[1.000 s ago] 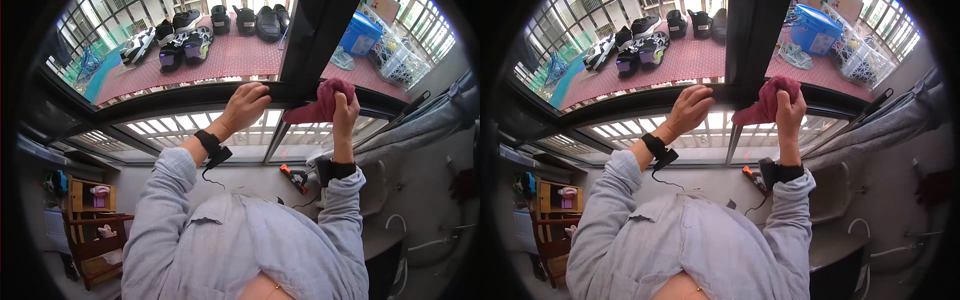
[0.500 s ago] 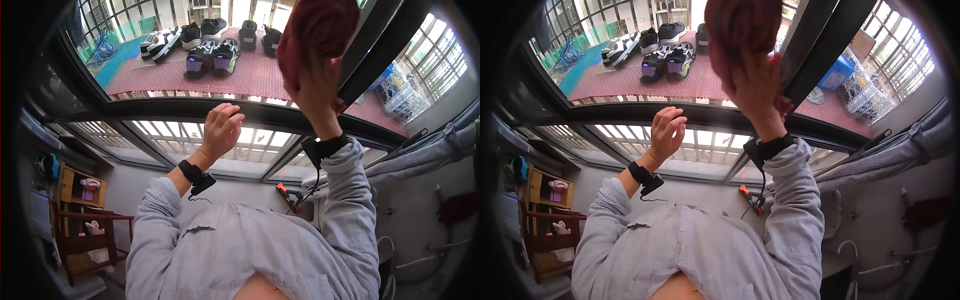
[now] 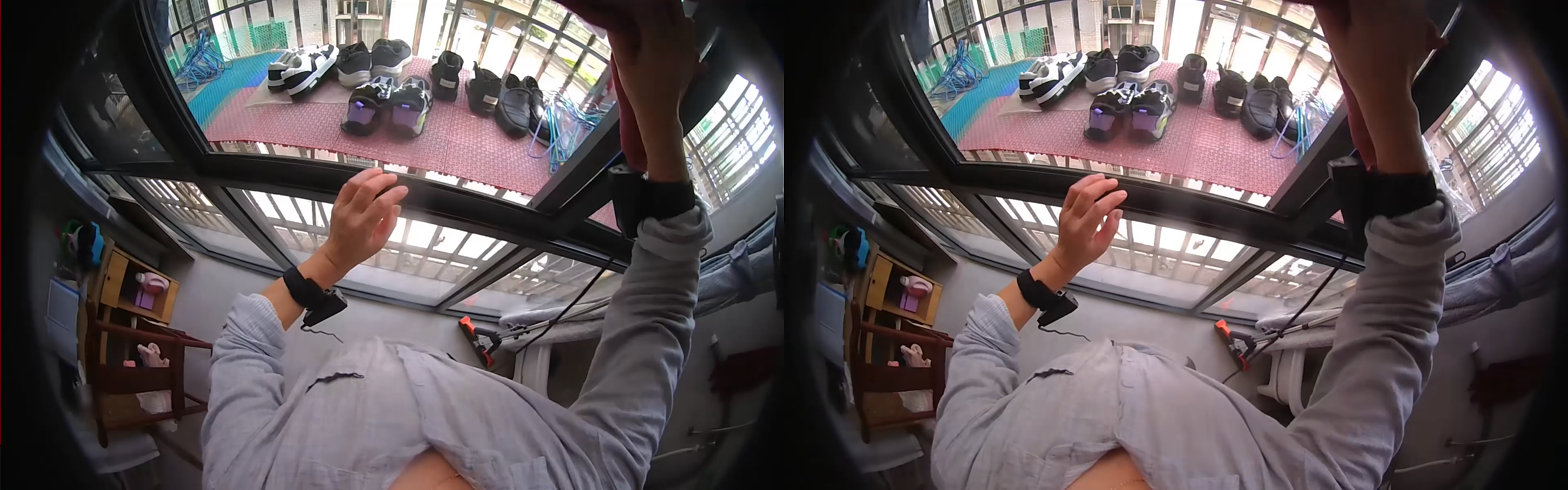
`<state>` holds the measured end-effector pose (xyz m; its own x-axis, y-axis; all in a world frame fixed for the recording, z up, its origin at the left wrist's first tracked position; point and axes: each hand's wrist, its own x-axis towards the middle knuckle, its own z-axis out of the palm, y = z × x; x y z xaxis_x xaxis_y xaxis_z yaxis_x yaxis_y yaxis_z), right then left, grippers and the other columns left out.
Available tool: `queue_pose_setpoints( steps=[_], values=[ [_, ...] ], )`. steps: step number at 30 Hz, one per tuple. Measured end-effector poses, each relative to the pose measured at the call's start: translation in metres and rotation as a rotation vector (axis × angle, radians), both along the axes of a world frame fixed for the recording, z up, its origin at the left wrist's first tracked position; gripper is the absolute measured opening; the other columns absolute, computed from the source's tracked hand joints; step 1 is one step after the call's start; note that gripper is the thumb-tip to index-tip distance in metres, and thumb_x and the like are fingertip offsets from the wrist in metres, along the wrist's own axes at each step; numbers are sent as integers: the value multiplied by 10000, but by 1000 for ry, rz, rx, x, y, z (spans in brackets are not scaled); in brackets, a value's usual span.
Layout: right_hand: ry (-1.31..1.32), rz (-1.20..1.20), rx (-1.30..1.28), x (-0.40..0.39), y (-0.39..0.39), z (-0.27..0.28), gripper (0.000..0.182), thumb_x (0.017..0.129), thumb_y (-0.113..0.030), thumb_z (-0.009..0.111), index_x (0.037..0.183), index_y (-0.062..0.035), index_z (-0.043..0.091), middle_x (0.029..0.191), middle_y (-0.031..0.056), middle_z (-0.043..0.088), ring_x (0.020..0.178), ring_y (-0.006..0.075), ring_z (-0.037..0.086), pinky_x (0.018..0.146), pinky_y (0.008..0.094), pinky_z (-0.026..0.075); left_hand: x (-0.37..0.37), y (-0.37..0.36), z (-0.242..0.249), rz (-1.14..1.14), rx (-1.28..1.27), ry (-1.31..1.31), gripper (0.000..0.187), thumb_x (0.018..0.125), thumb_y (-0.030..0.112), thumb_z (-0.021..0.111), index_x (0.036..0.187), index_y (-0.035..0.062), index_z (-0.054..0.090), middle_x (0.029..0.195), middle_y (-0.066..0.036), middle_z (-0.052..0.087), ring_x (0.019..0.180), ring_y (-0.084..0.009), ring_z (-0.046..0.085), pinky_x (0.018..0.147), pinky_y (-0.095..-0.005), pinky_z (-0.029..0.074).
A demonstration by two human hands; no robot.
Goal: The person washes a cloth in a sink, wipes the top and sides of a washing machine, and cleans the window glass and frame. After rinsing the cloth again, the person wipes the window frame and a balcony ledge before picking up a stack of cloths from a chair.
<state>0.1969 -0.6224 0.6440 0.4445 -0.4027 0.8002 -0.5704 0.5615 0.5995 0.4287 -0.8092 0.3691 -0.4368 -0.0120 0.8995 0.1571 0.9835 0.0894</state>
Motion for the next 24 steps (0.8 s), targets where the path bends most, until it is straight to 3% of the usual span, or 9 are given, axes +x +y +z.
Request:
queue_pose_setpoints(
  steps=[1,4,6,8,13,16,17,21,24],
  values=[
    [41,138,-73,18,-19,2,320,784,-155,596,1055,15,589,1145,246,544,1119,433,493,925,469,405,0,1,10,-3,18,64,298,731,17,649,1021,69,607,1088,-99,572,1067,-310,528,911,-390,437],
    [-12,258,12,50,-71,-30,289,714,-146,636,965,-4,613,1057,210,587,1081,412,516,910,471,409,1,1,40,13,2,253,306,879,198,571,1159,79,550,1259,-146,481,1223,-343,408,997,-432,351],
    [-191,325,255,53,-110,-87,196,657,-230,646,840,-164,667,901,1,642,963,227,576,861,430,411,-10,-2,61,22,-60,374,385,926,294,502,1249,87,499,1359,-173,391,1300,-367,311,1037,-459,286],
    [-119,458,287,64,-136,-121,183,637,-234,635,785,-134,675,925,-5,655,1012,204,570,919,400,411,-25,-15,71,135,-89,331,555,966,378,402,1384,25,311,1460,-247,213,1347,-422,208,1097,-477,147],
    [-369,663,582,77,-116,-118,310,617,-252,719,900,-131,678,1098,45,616,1154,222,492,991,405,366,-67,-37,41,-195,416,295,820,888,522,509,1355,-57,163,1310,-197,333,1237,-272,352,1039,-377,273],
    [-484,788,642,67,-95,-117,362,643,-201,744,982,-111,656,1124,78,602,1123,281,518,960,409,401,-66,-14,55,-99,335,344,862,821,529,611,1335,-46,227,1293,-191,346,1213,-294,361,1009,-402,308],
    [-483,787,629,58,-88,-123,416,655,-153,726,1058,-118,628,1131,91,598,1119,301,522,955,414,406,-61,0,64,197,198,357,821,784,453,675,1321,-31,286,1284,-219,347,1200,-367,356,1000,-430,305],
    [-375,494,608,41,-52,-146,604,662,-109,695,1248,-114,545,1189,111,572,1189,300,479,1006,440,350,-68,21,68,99,504,506,737,767,244,692,1343,-16,314,1336,-254,330,1213,-454,354,1026,-444,301],
    [-411,528,670,20,-25,-184,559,591,-139,709,1133,-125,574,1115,93,558,1150,341,479,998,508,327,-70,7,38,185,397,433,661,802,226,612,1352,1,323,1394,-230,316,1294,-467,282,1074,-512,212]
  ],
)
